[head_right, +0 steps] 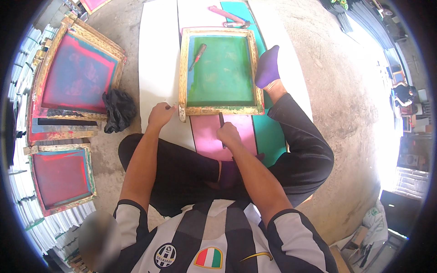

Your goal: The person sits on the floor and uses a small metal scraper to remove dried green paint from the wooden frame of a screen printing frame. The person repeatedly scrapes along the edges of the frame to clean the surface.

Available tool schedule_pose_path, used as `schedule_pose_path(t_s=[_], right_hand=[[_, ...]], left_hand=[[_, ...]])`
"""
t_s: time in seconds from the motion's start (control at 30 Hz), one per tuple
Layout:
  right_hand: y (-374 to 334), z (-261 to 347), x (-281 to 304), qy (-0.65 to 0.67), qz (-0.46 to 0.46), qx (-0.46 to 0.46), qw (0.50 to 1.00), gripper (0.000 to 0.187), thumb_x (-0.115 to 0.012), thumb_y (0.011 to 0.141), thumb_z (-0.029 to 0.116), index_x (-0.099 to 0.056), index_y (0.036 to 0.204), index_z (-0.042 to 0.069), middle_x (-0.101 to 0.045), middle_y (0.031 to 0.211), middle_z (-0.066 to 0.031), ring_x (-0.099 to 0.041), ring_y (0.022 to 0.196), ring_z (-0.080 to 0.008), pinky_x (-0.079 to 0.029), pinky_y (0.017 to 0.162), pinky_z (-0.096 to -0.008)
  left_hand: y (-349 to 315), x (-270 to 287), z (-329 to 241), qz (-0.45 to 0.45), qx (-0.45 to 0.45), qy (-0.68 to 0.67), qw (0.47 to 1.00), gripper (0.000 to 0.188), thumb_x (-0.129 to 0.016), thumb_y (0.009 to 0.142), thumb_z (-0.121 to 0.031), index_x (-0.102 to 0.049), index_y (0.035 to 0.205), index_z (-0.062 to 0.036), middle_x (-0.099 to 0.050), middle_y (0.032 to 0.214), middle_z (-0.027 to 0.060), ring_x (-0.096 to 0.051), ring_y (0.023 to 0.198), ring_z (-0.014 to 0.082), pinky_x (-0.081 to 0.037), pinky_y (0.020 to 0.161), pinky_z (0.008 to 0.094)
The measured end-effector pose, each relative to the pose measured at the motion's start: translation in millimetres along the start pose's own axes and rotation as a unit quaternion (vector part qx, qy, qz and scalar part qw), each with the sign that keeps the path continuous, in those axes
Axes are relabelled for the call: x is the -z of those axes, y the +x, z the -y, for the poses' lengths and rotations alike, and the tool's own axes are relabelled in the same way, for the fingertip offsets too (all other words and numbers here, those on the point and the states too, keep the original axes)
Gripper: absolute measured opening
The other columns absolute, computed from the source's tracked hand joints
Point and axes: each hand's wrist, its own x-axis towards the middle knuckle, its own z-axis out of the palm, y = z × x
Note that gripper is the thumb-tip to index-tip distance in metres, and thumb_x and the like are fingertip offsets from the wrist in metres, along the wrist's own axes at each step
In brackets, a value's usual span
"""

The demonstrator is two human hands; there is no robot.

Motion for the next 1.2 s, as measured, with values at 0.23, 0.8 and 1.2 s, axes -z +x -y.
schedule_pose_path(t_s=[0.23,0.8,1.2], right_hand=[[6.5,10.1,5.3,-0.086,-0.02,-0.007,0.996,0.038,-0.056,0.088,0.02,-0.072,0.104,-0.011,-0.074,0.097,-0.0318,-0.076,0.095,-0.0438,-0.06,0.083,-0.0507],[-0.7,19.3,-3.0,-0.116,-0.057,-0.045,0.991,0.038,-0.059,0.091,0.014,-0.068,0.124,-0.004,-0.072,0.118,-0.0288,-0.071,0.114,-0.0427,-0.056,0.098,-0.0526],[18.7,-12.9,-8.6,0.023,-0.007,0.014,1.0,0.025,-0.061,0.083,0.011,-0.068,0.104,-0.002,-0.075,0.093,-0.0229,-0.076,0.084,-0.035,-0.06,0.073,-0.0466]], left_hand=[[4.8,-2.9,-3.1,0.009,-0.015,0.005,1.0,0.053,-0.069,0.091,-0.053,-0.077,0.11,-0.0034,-0.077,0.108,0.0201,-0.074,0.104,0.037,-0.056,0.089,0.0478],[-9.9,16.5,-28.3,0.077,-0.024,-0.007,0.997,0.055,-0.068,0.092,-0.054,-0.077,0.104,-0.0019,-0.075,0.113,0.0201,-0.071,0.107,0.0375,-0.055,0.091,0.046],[6.4,-10.9,-7.7,0.029,-0.048,0.005,0.998,0.058,-0.07,0.091,-0.055,-0.076,0.103,0.0012,-0.075,0.102,0.0227,-0.072,0.098,0.04,-0.055,0.086,0.047]])
